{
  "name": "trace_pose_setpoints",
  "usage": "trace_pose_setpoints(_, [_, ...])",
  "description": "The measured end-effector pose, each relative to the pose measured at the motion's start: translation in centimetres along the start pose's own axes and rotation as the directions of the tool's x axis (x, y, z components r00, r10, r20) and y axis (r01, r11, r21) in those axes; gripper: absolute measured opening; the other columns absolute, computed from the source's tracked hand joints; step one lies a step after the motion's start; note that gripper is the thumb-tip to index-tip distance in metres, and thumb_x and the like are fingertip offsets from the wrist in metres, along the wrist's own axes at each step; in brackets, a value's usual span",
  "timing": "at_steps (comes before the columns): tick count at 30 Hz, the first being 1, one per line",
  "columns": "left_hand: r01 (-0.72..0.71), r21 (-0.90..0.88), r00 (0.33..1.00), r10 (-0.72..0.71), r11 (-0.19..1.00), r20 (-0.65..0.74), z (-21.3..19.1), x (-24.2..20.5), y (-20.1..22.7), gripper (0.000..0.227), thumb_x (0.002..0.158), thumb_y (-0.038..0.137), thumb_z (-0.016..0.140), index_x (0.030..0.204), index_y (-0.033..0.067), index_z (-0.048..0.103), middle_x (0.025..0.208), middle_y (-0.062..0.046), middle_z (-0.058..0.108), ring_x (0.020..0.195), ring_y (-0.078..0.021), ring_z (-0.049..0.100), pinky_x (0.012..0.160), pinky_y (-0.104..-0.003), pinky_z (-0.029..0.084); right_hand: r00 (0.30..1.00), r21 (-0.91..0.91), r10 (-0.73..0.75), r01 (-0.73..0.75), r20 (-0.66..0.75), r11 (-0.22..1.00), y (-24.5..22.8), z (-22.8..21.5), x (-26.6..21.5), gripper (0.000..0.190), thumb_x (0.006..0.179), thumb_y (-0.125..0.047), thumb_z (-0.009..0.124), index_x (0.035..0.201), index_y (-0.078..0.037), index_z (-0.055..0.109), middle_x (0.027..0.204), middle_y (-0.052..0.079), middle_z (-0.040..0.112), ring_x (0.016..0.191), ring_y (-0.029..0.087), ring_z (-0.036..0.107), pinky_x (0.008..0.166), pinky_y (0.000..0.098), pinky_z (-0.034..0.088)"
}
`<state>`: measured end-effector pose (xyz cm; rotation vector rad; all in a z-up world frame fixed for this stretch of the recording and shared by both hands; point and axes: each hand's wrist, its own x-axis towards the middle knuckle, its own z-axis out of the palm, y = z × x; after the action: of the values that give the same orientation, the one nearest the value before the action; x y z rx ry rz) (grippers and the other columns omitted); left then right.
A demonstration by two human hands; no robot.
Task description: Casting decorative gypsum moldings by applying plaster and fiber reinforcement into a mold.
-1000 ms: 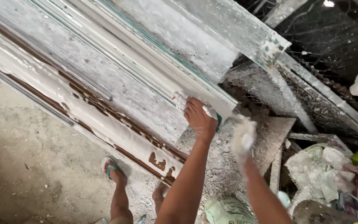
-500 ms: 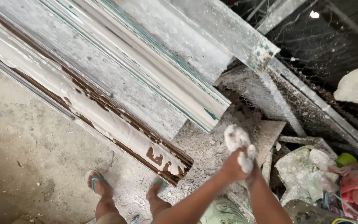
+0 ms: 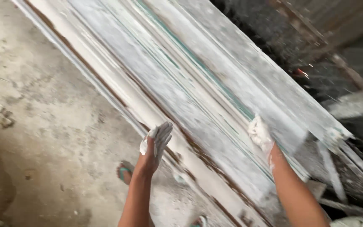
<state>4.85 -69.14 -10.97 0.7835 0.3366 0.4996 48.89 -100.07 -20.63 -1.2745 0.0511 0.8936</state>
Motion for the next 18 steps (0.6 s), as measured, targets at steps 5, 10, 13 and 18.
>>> trace_pose_setpoints(5, [-0.038,0.12,0.995,0.048,0.992,-0.087,-12.4,7.5,13.4,0.084,0.103,0.06,0.037,0.153,-0.0077,0.041,0.157,-0.025,0.047,0.149,-0.0369,0.042,0.123,-0.047,0.032,0.998,-0.188,-0.063,0.058,-0.02,0.98,-3.2,27.8,7.6,0.048,0.113,-0.048,0.046,0.075,-0.02,0.041,0.056,-0.006,0.037,0.041,0.009,0.034,0.035,0.0263,0.024])
trace_pose_setpoints(10, [-0.057,0.143,0.98,0.083,0.988,-0.182,-21.8,12.5,25.2,0.076,0.103,0.053,0.04,0.151,-0.0063,0.04,0.155,-0.025,0.048,0.146,-0.0372,0.044,0.121,-0.047,0.035,0.995,-0.375,-0.077,0.097,0.069,0.922,-4.5,50.2,14.0,0.049,0.114,-0.047,0.045,0.076,-0.016,0.046,0.057,-0.003,0.041,0.043,0.01,0.039,0.038,0.0273,0.029])
trace_pose_setpoints(13, [-0.125,0.107,0.974,0.142,0.986,-0.174,-28.1,17.6,32.2,0.073,0.103,0.049,0.039,0.151,-0.0058,0.039,0.154,-0.026,0.048,0.144,-0.0378,0.047,0.12,-0.047,0.037,0.981,-0.437,-0.138,0.185,0.137,0.88,-5.4,62.5,20.2,0.05,0.115,-0.045,0.044,0.077,-0.014,0.049,0.057,-0.002,0.044,0.043,0.011,0.042,0.039,0.0279,0.031])
trace_pose_setpoints(18, [-0.031,0.0,0.956,0.029,1.0,-0.291,-39.3,27.9,40.9,0.075,0.102,0.05,0.044,0.15,-0.0066,0.04,0.152,-0.024,0.051,0.142,-0.0368,0.05,0.119,-0.046,0.039,0.961,-0.556,-0.213,0.276,0.177,0.784,-5.0,79.1,30.8,0.053,0.116,-0.044,0.042,0.078,-0.009,0.054,0.057,0.001,0.049,0.044,0.013,0.047,0.042,0.029,0.035])
